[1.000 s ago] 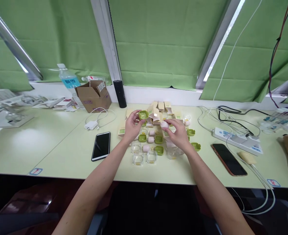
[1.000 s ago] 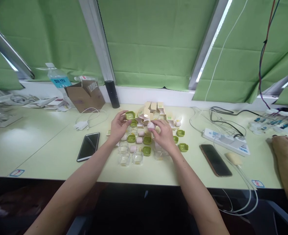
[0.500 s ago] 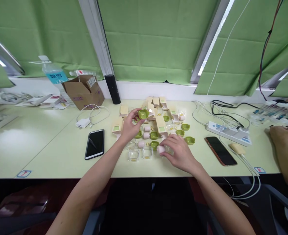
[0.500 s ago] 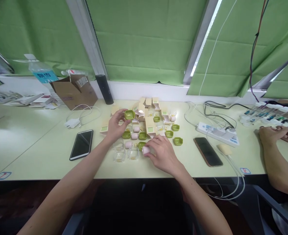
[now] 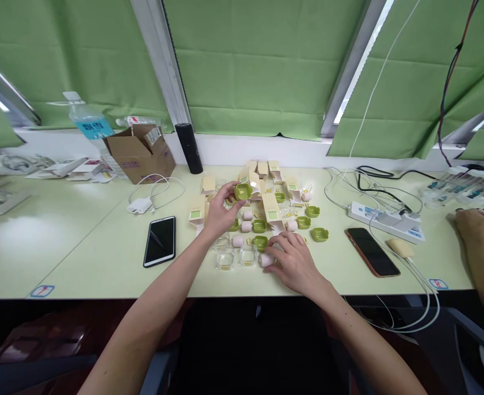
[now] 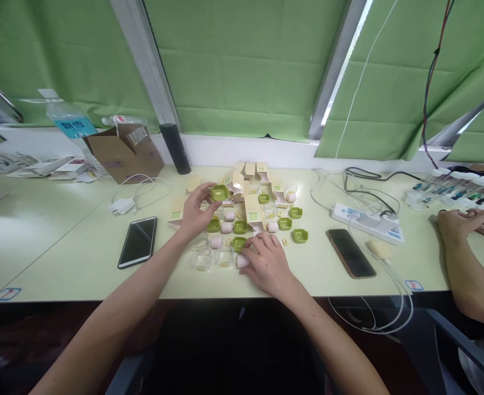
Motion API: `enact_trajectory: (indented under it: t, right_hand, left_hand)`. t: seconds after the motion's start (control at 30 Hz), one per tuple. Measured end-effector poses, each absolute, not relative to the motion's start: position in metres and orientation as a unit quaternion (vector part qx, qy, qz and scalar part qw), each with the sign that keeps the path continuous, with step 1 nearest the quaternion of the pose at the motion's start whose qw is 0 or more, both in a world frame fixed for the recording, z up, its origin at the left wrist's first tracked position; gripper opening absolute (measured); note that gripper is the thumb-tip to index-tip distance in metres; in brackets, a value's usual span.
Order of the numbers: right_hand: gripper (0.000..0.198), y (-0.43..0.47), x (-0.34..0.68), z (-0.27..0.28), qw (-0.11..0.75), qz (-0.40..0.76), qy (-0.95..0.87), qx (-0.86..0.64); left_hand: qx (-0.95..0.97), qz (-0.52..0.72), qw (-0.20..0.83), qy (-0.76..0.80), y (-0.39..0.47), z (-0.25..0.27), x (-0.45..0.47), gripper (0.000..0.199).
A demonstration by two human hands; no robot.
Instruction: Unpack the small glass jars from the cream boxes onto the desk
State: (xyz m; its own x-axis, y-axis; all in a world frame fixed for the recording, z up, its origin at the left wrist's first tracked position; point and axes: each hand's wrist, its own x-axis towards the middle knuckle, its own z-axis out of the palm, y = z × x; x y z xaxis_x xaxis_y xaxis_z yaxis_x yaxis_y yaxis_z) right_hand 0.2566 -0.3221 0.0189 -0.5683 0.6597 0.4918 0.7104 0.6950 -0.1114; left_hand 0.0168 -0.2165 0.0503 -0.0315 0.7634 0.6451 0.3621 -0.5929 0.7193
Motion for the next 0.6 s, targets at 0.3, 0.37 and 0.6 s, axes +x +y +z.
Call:
enact_trajectory:
  t: [0.3, 0.37, 0.6]
  right_hand:
    - [0.053, -0.325, 0.258, 0.019, 0.262, -0.024, -0.882, -0.391]
    - [0.058, -0.326, 0.26, 0.019, 0.276, -0.009, -0.878, -0.39]
    - [0.036, -0.295, 0.288, 0.041, 0.487, 0.11, -0.763, -0.411]
  left_hand:
    - [0.68, 0.574, 0.174, 0.423, -0.22, 0.051, 0.017, 0.042]
    - [0.678, 0.575, 0.173, 0.424, -0.22, 0.051, 0.018, 0.042]
    - [0.681, 0.576, 0.177, 0.417, -0.218, 0.048, 0.019, 0.043]
